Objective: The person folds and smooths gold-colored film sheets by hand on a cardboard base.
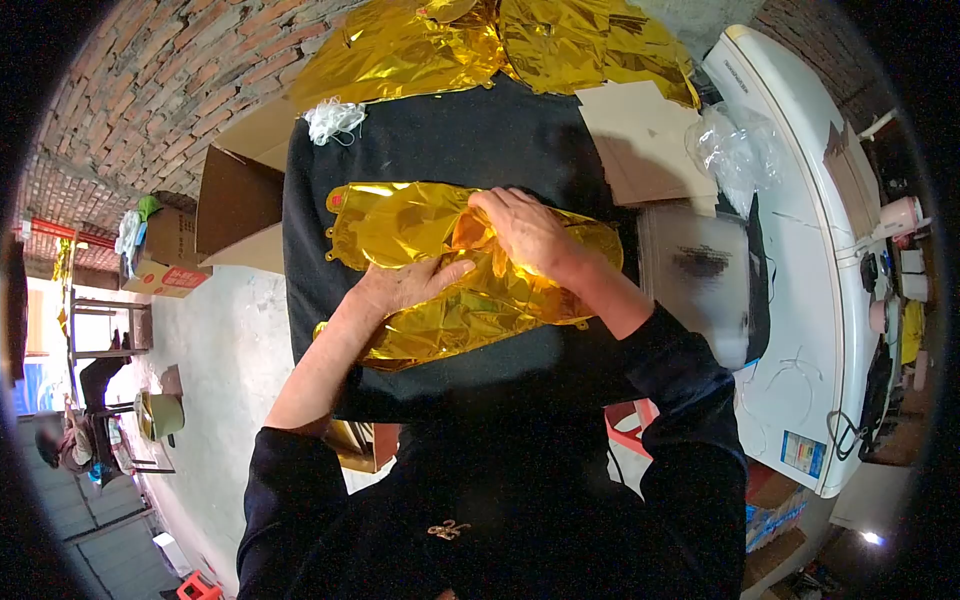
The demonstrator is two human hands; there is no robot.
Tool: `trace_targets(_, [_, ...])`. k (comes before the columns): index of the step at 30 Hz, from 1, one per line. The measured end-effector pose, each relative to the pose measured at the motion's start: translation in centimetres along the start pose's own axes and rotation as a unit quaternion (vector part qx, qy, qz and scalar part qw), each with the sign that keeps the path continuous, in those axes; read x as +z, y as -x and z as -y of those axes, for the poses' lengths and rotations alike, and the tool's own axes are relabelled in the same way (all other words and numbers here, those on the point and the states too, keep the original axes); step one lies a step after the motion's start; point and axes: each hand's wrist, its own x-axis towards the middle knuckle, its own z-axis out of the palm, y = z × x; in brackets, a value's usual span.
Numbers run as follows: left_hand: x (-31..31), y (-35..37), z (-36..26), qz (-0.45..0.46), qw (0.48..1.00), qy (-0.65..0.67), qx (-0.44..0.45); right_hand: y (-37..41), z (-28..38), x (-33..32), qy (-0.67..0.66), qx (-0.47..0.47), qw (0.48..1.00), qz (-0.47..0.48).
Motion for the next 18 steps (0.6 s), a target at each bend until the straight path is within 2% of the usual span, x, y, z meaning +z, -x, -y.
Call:
trace_targets(2, [-0.3, 0.0, 0.0, 0.032, 0.999, 0.009, -0.012, 0.2, -0.4, 0.2, 0.003, 0.003, 1.0, 0.012])
trace_targets(4, [-0.1, 0.0, 0.3, 0.009, 1.0, 0.026, 0.003, 0.0, 0.2, -0.7, 0.017, 0.007, 0.999, 0.051])
trace_targets(8, [0.6, 0.4, 0.8, -0.018, 0.998, 0.067, -0.001, -0.2, 0.4, -0.9, 0.012, 0.024, 0.997, 0.072])
trace_targets(11, [-0.6, 0.1, 0.2, 0.025, 0.983, 0.163, -0.082, -0.1, 0.3, -0.7, 0.017, 0.024, 0.997, 0.071])
trace_targets(14, [-1.8, -0.2, 0.3, 0.023, 0.988, 0.139, -0.063, 0.0, 0.5, -0.9, 0.018, 0.018, 0.998, 0.065])
trace_targets(17, [-2.9, -0.2, 0.5, -0.002, 0.979, 0.195, -0.051, 0.1, 0.5, -0.9, 0.013, 0.013, 0.998, 0.058])
trace_targets(18, [-3.2, -0.2, 0.9, -0.026, 0.987, 0.16, -0.021, 0.2, 0.5, -0.9, 0.009, 0.012, 0.998, 0.055])
